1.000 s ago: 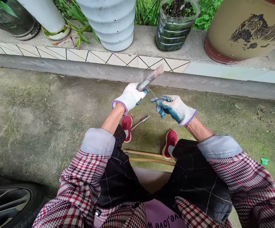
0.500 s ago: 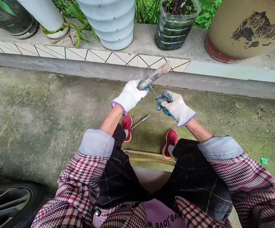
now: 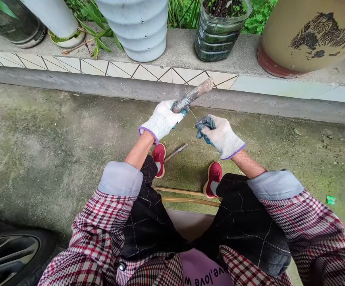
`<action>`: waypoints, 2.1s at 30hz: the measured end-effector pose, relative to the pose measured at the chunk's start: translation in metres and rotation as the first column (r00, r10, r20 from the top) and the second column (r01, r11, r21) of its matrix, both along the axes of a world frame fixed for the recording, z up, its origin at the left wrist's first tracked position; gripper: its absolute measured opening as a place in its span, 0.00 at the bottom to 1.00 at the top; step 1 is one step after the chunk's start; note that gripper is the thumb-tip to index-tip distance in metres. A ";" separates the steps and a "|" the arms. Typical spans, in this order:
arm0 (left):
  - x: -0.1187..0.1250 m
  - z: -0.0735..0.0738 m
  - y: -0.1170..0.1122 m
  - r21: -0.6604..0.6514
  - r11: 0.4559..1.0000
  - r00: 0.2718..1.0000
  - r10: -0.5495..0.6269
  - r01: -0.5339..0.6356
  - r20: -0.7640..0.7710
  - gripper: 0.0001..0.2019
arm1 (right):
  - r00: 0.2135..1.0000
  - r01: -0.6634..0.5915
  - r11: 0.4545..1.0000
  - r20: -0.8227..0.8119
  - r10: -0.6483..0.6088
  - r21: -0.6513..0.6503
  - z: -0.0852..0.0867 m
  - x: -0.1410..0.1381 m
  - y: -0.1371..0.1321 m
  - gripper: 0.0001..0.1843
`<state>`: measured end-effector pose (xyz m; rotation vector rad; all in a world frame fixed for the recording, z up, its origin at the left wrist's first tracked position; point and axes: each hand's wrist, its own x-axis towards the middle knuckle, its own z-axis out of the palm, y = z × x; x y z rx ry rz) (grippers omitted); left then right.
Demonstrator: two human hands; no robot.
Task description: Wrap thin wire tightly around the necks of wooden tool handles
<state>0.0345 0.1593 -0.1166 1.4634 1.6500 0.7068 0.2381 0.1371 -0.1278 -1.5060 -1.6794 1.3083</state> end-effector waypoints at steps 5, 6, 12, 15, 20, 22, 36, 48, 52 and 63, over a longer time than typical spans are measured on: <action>0.002 0.001 0.000 -0.011 1.000 0.999 0.023 -0.023 0.035 0.04 | 0.998 0.045 0.998 -0.047 -0.043 0.032 0.000 0.000 -0.002 0.03; 0.002 0.002 0.000 -0.019 0.999 0.999 0.028 -0.027 0.024 0.04 | 0.994 0.076 0.997 -0.077 -0.076 0.001 0.002 -0.001 -0.001 0.03; 0.004 0.003 -0.001 -0.056 0.998 1.000 -0.012 0.011 -0.019 0.07 | 0.972 0.193 0.961 -0.094 -0.214 -0.199 0.013 -0.005 0.004 0.06; 0.002 0.000 0.000 -0.049 0.999 1.000 -0.017 0.016 -0.020 0.08 | 0.974 0.190 0.956 -0.076 -0.212 -0.224 0.017 -0.006 0.003 0.07; 0.002 0.002 0.000 -0.051 0.999 1.000 -0.010 0.009 -0.014 0.08 | 0.967 0.211 0.954 -0.096 -0.235 -0.211 0.011 -0.006 0.003 0.07; 0.002 0.002 0.000 -0.047 0.999 1.000 -0.016 0.015 -0.016 0.08 | 0.955 0.225 0.948 -0.141 -0.261 -0.226 0.005 -0.004 0.006 0.07; 0.001 -0.003 0.002 0.008 0.996 0.992 -0.086 0.087 -0.095 0.04 | 0.969 0.156 0.925 -0.128 -0.211 -0.345 0.007 -0.003 0.007 0.04; 0.003 0.007 -0.002 -0.009 0.998 0.989 -0.063 0.063 -0.135 0.06 | 0.979 0.168 0.931 -0.053 -0.195 -0.325 0.005 -0.004 0.008 0.10; 0.004 0.007 -0.002 -0.028 0.999 0.997 -0.024 0.022 -0.078 0.07 | 0.983 0.169 0.951 -0.028 -0.182 -0.259 0.002 -0.002 0.009 0.13; -0.004 -0.010 -0.003 -0.110 0.977 0.853 -0.213 0.183 -0.477 0.07 | 0.963 -0.135 0.952 0.263 0.060 0.276 0.022 0.005 -0.018 0.08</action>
